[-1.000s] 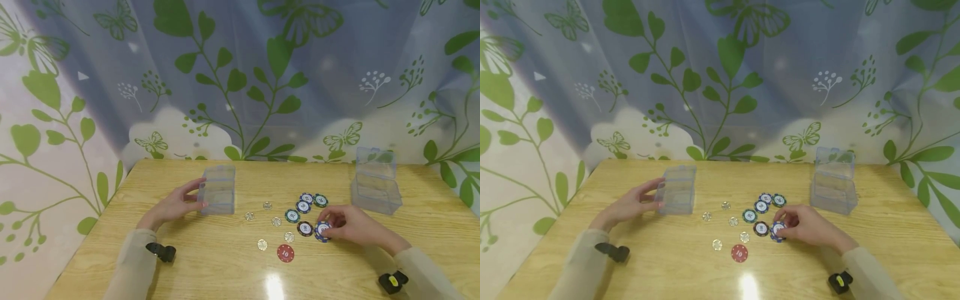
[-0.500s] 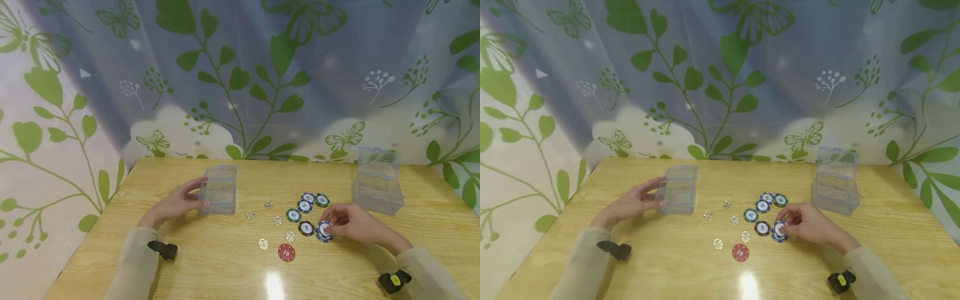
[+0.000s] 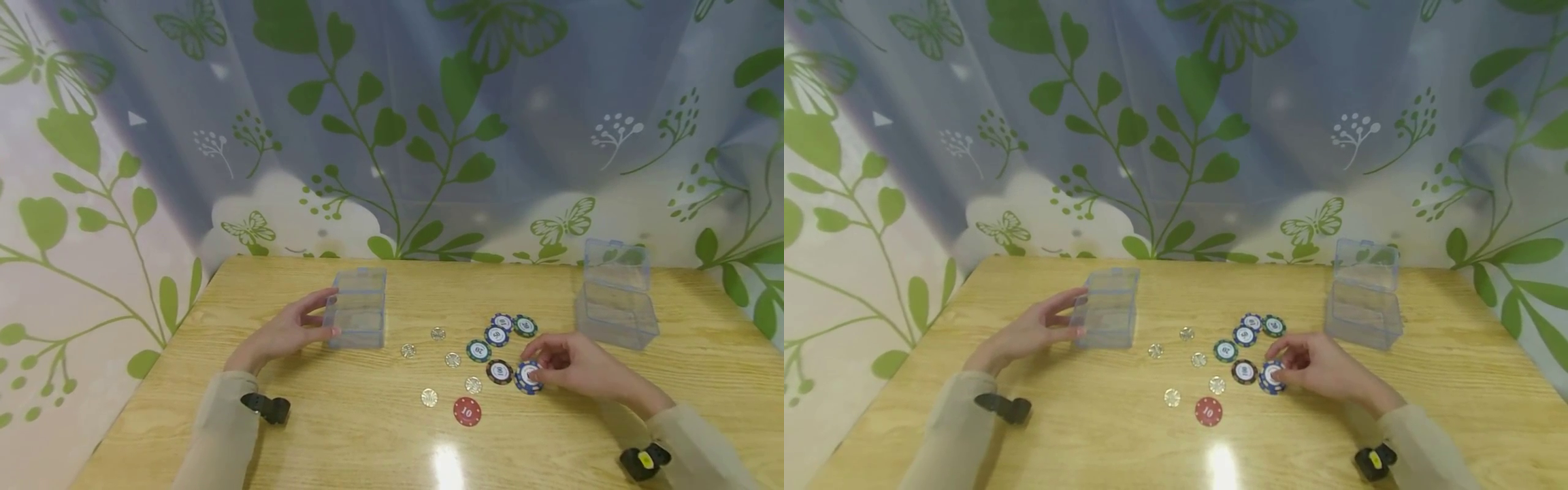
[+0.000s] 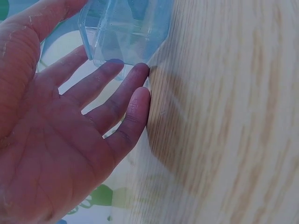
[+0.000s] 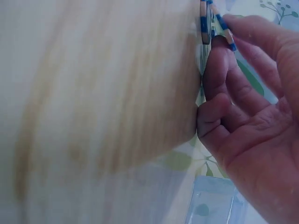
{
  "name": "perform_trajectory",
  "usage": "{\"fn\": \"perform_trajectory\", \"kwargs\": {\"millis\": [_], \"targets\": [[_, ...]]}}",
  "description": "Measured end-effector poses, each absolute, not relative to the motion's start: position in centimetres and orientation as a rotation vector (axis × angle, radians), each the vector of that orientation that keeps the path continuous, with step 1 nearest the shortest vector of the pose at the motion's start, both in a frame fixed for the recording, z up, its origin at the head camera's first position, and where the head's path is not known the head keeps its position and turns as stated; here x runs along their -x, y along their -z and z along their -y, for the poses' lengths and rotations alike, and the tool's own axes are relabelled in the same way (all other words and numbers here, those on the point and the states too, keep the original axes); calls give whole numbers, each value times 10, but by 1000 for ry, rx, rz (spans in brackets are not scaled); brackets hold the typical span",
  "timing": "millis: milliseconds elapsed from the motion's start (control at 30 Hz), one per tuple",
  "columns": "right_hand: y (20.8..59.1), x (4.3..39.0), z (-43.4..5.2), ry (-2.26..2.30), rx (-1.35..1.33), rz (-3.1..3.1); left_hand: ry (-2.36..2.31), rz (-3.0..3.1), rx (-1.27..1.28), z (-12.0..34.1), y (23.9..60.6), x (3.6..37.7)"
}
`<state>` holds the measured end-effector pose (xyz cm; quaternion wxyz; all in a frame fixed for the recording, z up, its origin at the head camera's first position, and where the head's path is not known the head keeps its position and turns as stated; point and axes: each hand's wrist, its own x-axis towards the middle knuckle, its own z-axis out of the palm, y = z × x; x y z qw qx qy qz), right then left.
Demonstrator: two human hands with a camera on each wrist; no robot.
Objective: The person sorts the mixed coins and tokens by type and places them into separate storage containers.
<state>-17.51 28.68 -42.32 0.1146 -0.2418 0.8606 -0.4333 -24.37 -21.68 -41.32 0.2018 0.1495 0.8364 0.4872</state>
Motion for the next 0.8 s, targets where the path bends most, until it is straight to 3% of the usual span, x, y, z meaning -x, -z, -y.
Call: {"fn": "perform_trajectory", "kwargs": {"millis": [800], "targets": [[417,179,-284,1078,720,-2496,-1355,-2350,-432,217,415,243]]}}
